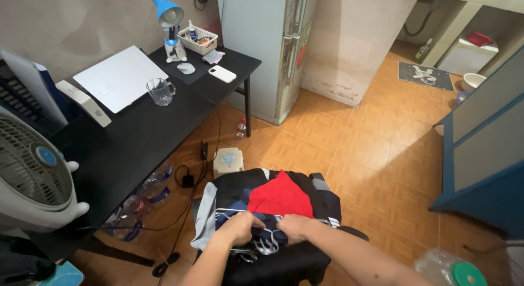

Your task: The person removes several garments from a wardrobe, one at a time, and places them on a chair. The person handles shirts and pants on hangers, moving them from the closet to a pile on the chair.

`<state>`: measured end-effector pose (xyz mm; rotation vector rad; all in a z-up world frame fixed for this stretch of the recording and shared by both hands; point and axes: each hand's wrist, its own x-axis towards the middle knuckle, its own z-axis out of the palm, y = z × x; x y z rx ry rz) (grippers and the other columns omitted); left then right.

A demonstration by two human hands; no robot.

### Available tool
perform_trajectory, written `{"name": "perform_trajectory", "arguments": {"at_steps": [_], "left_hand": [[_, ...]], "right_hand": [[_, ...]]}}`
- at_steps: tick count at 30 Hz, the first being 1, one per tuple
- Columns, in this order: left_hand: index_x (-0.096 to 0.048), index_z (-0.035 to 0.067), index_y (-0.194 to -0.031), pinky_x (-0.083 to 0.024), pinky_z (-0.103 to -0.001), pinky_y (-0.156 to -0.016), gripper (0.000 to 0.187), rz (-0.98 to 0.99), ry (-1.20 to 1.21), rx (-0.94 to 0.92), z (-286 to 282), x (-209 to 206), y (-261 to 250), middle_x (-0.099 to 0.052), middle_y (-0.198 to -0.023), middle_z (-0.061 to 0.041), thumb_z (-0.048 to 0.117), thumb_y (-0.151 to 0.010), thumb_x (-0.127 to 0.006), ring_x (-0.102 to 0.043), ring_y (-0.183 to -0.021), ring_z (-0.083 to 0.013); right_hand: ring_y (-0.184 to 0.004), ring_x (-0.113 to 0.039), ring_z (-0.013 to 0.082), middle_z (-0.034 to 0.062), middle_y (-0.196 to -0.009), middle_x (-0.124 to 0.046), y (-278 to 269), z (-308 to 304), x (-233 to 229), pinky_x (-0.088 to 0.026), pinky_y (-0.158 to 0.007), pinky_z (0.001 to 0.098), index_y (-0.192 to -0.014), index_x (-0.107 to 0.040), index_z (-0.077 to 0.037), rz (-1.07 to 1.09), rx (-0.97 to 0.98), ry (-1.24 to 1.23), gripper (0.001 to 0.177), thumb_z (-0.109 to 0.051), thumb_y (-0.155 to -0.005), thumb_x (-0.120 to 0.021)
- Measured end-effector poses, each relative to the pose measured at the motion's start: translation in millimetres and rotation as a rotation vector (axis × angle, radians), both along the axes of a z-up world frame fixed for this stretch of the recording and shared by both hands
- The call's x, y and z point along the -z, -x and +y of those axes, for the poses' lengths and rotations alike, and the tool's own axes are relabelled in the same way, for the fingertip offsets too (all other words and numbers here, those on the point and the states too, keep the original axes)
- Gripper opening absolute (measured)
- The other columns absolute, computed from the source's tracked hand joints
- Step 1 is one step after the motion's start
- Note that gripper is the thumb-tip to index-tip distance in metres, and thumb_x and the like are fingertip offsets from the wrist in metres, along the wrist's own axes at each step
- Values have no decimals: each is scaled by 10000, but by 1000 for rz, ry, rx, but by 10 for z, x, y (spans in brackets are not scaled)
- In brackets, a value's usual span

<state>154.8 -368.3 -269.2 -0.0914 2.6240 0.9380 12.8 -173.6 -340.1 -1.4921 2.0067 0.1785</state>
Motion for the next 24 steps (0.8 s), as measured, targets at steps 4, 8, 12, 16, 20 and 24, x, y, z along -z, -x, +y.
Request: {"name": "perform_trajectory", "arguments": {"at_steps": [4,8,12,16,20,24], "left_hand": [[-738,206,-1247,-491,-352,-1065,689,-83,-45,-20,-10,201,-17,-676,-1297,-167,-135,-674,-567,-617,-1268,-299],[-685,234,-1330,-416,-354,-1134,700,-66,-36,-26,-25,263,-49,-572,-1366,-161,-103,-722,-603,-511,-1362,-313],[-610,238,-1391,-428,-382,-1152,727,-34,-59,-93,-17,196,-60,-527,-1460,-102,-75,-735,-596,-500,-1392,-307],[-423,327,-1537,-253,-617,-1207,784,-257,128,-3,82,47,13,-356,-1610,-69,37,-844,-646,-260,-1546,-282],[-264,444,-1611,-171,-683,-1219,929,-438,211,123,167,123,91,-160,-1706,-80,24,-873,-639,-113,-1579,-338],[-302,456,-1601,-270,-605,-1220,891,-393,154,98,101,334,141,-265,-1674,-86,35,-868,-584,-236,-1547,-341]], "right_hand": [[-1105,-661,401,265,-1138,-689,18,-13,48,-530,-920,455,-1110,-683,31,-59,-5,-66,433,-189,-755,-798],[-1131,-676,362,246,-1174,-692,17,-39,-217,-549,-917,439,-1192,-660,7,-132,179,-193,489,-151,-736,-733],[-1143,-675,365,234,-1186,-702,109,-4,-281,-537,-928,435,-1267,-637,-26,-154,289,-125,530,-121,-748,-676],[-1187,-630,381,245,-1214,-662,186,57,39,-511,-970,445,-1305,-577,-11,-14,167,-173,598,-142,-749,-751],[-1189,-637,396,241,-1259,-633,258,67,423,-521,-968,483,-1451,-402,-41,-66,182,-413,726,-177,-824,-740],[-1180,-656,359,230,-1244,-684,313,80,491,-518,-967,438,-1351,-601,-24,7,131,-340,559,-150,-810,-666]]}}
